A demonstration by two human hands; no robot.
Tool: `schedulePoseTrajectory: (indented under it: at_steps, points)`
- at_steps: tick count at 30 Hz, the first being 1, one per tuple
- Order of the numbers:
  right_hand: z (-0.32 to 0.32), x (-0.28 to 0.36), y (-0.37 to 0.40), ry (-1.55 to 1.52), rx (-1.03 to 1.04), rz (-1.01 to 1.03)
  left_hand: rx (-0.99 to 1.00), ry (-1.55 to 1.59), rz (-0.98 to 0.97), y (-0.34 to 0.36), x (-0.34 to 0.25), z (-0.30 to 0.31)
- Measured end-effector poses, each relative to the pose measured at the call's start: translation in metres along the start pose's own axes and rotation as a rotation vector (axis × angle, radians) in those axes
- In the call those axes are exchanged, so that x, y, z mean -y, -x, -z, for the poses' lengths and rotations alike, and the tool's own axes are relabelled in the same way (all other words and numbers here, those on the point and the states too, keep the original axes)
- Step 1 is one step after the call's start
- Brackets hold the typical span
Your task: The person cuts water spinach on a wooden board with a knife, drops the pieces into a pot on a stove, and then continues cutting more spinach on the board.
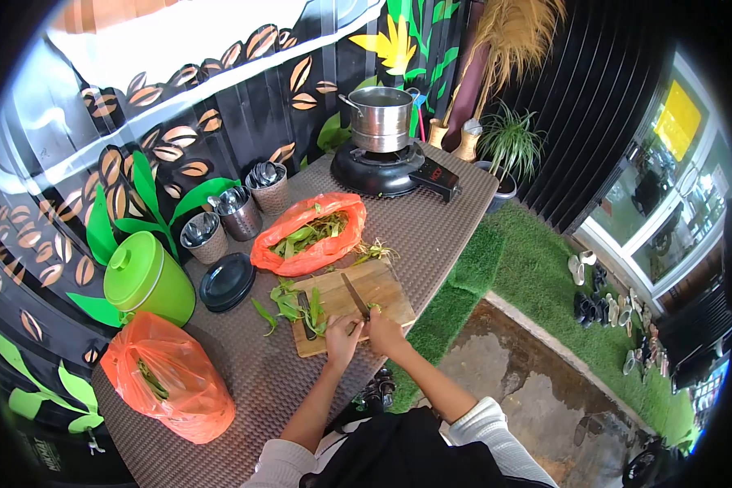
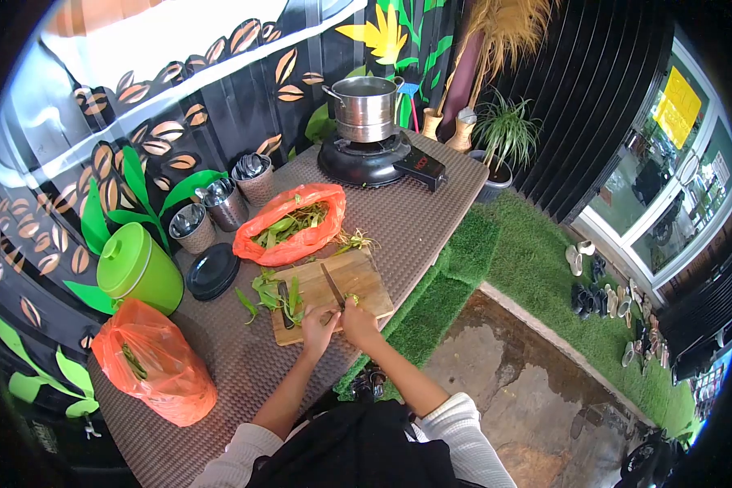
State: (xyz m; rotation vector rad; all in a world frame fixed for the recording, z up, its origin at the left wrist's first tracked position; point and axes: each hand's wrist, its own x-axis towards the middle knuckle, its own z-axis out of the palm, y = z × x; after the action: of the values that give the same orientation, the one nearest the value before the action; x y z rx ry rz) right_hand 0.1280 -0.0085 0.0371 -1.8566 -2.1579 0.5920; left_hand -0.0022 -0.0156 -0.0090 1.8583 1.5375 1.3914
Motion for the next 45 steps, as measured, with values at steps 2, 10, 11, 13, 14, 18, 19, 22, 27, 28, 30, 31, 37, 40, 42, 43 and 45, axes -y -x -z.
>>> schedulePoseTrajectory:
  at_steps: [2,10,11,13,14,18,19,22,27,28,30,31,37,40,42,43,45]
  points:
    - [0.002,-0.003,0.007,-0.012,0.037,-0.023,0.014,0.175,0.139,0.001,0.003,-0.003]
    - [-0.012,0.008,0.012,0.038,-0.037,-0.060,0.017,-0.026,0.022,0.003,-0.017,0.008]
    - [-0.008,0.006,0.006,0.007,-0.009,-0.038,0.007,-0.088,0.005,0.004,-0.014,0.006]
    - [0.001,0.000,0.003,-0.009,-0.005,0.007,0.016,-0.080,-0.006,0.002,-0.018,0.009]
    - [0.002,-0.002,0.003,-0.023,0.003,0.052,0.025,-0.071,-0.012,0.002,-0.019,0.010]
    - [-0.006,0.005,0.020,-0.002,0.027,-0.044,0.012,0.010,0.050,0.001,-0.004,0.004]
    - [-0.018,0.005,0.022,0.025,-0.015,-0.070,0.006,0.071,0.093,-0.001,0.003,0.000]
    - [-0.022,0.010,0.017,0.035,-0.035,-0.103,0.007,0.155,0.170,-0.003,0.008,-0.004]
    - [-0.006,0.001,0.000,-0.025,0.045,-0.034,0.036,0.242,0.316,-0.004,0.014,-0.008]
    - [0.000,0.003,0.004,-0.051,0.066,-0.046,0.023,0.279,0.305,-0.003,0.017,-0.009]
    - [0.005,0.007,0.013,-0.073,0.087,-0.058,0.007,0.319,0.295,-0.001,0.018,-0.010]
    - [0.001,0.010,0.021,-0.050,0.061,-0.082,0.010,0.363,0.305,0.000,0.017,-0.010]
    - [-0.022,0.007,0.025,0.071,-0.044,-0.110,0.002,0.113,0.115,0.005,-0.003,0.003]
    - [-0.022,0.001,0.019,0.065,-0.071,-0.125,0.007,0.169,0.148,0.005,-0.013,0.009]
    - [-0.018,0.002,0.019,0.050,-0.081,-0.127,0.018,0.248,0.234,0.003,-0.020,0.021]
    - [-0.014,0.002,0.021,0.040,-0.064,-0.118,0.028,0.245,0.165,0.000,-0.021,0.028]
    - [-0.010,0.003,0.021,0.033,-0.049,-0.112,0.039,0.246,0.096,-0.009,-0.025,0.043]
